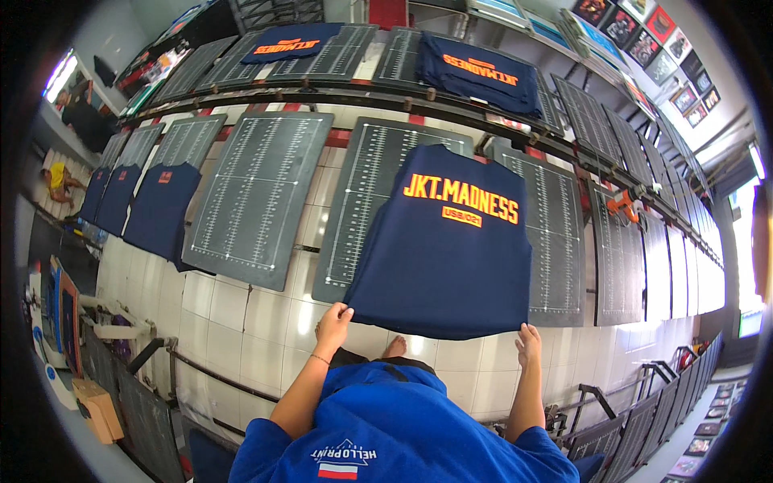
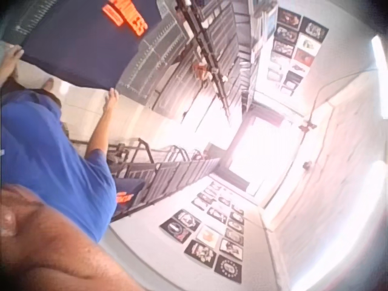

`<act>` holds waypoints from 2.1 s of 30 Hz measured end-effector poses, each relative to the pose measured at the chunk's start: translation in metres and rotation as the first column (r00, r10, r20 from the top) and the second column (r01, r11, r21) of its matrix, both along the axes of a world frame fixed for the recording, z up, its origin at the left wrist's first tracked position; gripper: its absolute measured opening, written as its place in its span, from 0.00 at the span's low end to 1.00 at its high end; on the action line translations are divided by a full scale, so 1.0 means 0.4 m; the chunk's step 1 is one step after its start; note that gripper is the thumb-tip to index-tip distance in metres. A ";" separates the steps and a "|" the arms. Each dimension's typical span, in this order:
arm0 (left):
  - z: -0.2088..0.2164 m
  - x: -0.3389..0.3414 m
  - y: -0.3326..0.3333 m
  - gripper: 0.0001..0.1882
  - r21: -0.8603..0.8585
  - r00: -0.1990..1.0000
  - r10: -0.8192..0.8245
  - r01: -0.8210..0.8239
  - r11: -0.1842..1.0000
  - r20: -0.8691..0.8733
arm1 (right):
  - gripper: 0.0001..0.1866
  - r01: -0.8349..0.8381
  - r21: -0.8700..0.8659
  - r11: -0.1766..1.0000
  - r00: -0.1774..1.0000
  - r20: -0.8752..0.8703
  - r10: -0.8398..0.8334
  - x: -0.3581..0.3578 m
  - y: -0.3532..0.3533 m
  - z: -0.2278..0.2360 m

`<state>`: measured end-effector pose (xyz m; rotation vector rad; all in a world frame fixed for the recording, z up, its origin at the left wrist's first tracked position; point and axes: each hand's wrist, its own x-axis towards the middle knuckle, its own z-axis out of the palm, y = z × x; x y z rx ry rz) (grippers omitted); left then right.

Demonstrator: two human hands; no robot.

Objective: The person aligns navy blue shirts onto a series of industrial printing platens by hand, smoothing the fabric and folding the sleeves to prepare them for printing.

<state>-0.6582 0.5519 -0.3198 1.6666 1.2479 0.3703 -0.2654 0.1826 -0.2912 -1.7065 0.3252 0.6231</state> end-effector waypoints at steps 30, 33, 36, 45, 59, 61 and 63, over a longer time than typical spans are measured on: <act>0.538 -1.047 1.150 0.15 0.011 0.417 0.510 -0.782 0.623 0.753 | 0.35 -0.917 -0.398 -0.027 -0.356 0.786 0.506 -1.697 1.977 0.239; 0.656 -1.146 1.190 0.14 0.013 0.379 0.457 -0.781 0.624 0.805 | 0.22 -0.952 -0.129 -0.279 -0.306 0.480 0.822 -1.727 2.040 0.338; 0.773 -1.150 1.154 0.25 -0.199 0.071 0.341 -0.693 0.693 0.937 | 0.12 -0.993 0.088 -0.080 0.005 0.704 0.710 -1.644 1.973 0.502; 0.942 -0.825 0.875 0.21 -0.160 0.107 0.167 -0.075 0.984 0.980 | 0.11 -0.900 -0.406 -0.161 -0.401 0.623 0.671 -1.200 1.647 0.878; 1.317 -0.121 0.639 0.14 -0.019 0.231 -0.023 0.181 0.983 0.973 | 0.15 -0.240 -0.750 0.616 -0.088 0.649 0.755 -0.346 0.743 1.122; 1.302 0.119 0.634 0.11 -0.170 0.367 0.145 0.035 0.985 0.919 | 0.16 0.007 -0.708 0.706 0.096 0.704 0.704 -0.173 0.624 1.145; 1.256 0.285 0.672 0.11 -0.098 0.496 0.071 0.029 0.995 0.865 | 0.18 0.179 -0.707 0.685 0.114 0.706 0.699 -0.016 0.579 1.164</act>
